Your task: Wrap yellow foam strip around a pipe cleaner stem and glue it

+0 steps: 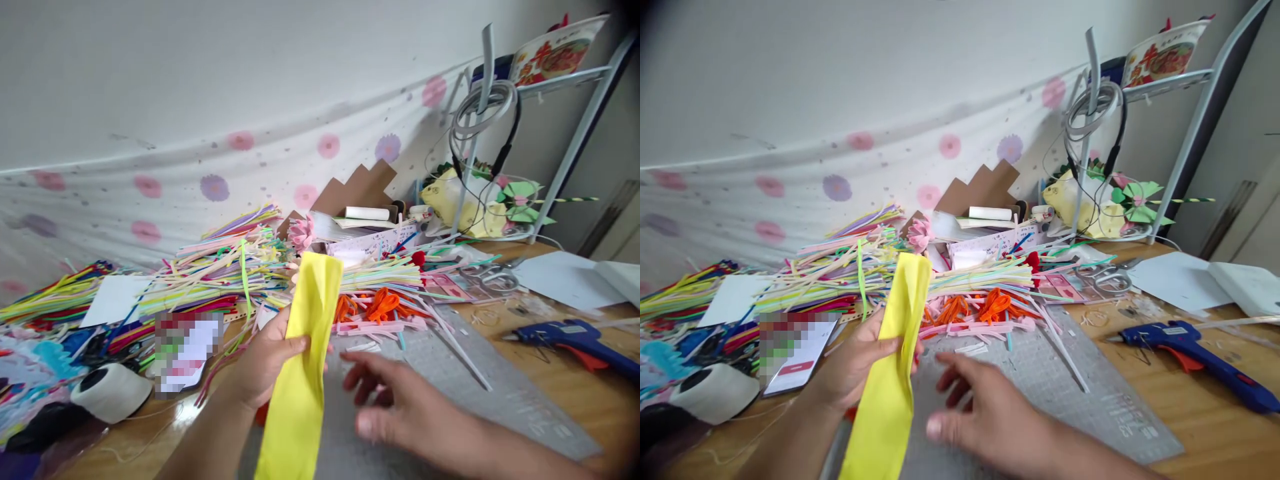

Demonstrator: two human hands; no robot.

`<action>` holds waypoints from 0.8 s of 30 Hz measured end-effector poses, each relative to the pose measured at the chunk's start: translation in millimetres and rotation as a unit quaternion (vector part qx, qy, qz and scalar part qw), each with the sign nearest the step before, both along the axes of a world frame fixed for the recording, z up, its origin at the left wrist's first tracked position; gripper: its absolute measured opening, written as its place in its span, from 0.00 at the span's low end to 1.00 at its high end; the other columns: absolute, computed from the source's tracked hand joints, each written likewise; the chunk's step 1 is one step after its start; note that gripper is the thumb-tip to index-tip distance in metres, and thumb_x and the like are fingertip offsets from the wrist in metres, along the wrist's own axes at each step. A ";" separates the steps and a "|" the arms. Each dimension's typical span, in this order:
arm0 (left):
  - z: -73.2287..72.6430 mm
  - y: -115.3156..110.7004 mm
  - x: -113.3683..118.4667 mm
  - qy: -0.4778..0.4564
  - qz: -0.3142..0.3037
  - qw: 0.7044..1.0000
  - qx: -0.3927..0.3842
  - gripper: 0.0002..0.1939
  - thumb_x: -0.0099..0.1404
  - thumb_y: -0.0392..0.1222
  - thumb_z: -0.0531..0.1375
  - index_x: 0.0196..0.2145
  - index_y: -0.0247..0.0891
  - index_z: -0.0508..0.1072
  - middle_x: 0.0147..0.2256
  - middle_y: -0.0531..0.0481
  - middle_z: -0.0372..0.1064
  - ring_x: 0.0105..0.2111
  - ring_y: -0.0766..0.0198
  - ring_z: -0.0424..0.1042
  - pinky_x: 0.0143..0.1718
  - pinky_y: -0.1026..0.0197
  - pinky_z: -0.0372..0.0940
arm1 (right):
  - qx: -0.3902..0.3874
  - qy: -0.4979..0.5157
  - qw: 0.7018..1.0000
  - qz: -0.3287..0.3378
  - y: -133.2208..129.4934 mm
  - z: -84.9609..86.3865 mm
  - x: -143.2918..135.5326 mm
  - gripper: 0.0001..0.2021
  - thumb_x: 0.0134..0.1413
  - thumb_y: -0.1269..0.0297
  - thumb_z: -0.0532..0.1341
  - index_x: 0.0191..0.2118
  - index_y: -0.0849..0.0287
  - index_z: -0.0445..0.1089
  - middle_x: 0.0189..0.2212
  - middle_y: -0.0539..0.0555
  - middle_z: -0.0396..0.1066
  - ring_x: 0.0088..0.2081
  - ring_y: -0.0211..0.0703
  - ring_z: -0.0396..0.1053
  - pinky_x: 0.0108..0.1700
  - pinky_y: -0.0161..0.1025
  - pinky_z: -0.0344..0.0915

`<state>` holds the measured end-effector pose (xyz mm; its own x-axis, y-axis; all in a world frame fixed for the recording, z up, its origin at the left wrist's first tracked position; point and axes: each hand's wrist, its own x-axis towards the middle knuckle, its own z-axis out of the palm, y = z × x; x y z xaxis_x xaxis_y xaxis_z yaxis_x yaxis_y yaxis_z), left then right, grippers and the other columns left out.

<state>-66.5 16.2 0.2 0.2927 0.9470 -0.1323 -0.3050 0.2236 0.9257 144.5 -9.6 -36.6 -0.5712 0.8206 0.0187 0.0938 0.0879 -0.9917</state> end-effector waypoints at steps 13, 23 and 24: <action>-4.2 -44.4 11.1 0.402 -0.262 0.877 0.004 0.12 0.55 0.39 0.62 0.39 0.42 0.75 0.34 0.52 0.74 0.33 0.56 0.70 0.30 0.63 0.60 | -0.051 -0.010 0.995 -0.090 -14.9 -6.0 9.6 0.03 0.45 0.74 0.57 0.28 0.61 0.66 0.24 0.49 0.64 0.26 0.36 0.61 0.27 0.32 0.59; -40.9 -62.6 -1.7 0.366 -0.181 0.909 -0.084 0.15 0.55 0.48 0.62 0.37 0.37 0.74 0.32 0.50 0.74 0.32 0.57 0.70 0.31 0.62 0.61 | 0.002 -0.103 0.991 -0.084 -8.8 -3.0 49.8 0.12 0.44 0.79 0.53 0.33 0.59 0.69 0.25 0.49 0.71 0.25 0.36 0.66 0.28 0.32 0.62; -40.9 -63.9 -10.6 0.387 -0.179 0.900 -0.091 0.13 0.54 0.47 0.62 0.36 0.38 0.74 0.33 0.49 0.75 0.34 0.54 0.70 0.32 0.61 0.62 | 0.051 -0.152 0.982 -0.104 -0.2 0.8 63.5 0.11 0.47 0.77 0.54 0.34 0.59 0.70 0.26 0.49 0.72 0.27 0.37 0.68 0.30 0.33 0.63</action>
<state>-77.2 -47.7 -40.8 0.3288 0.7523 -0.5709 0.5373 0.3481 0.7682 208.0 -9.8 -35.8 -0.3832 0.9228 -0.0394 0.4110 0.1321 -0.9020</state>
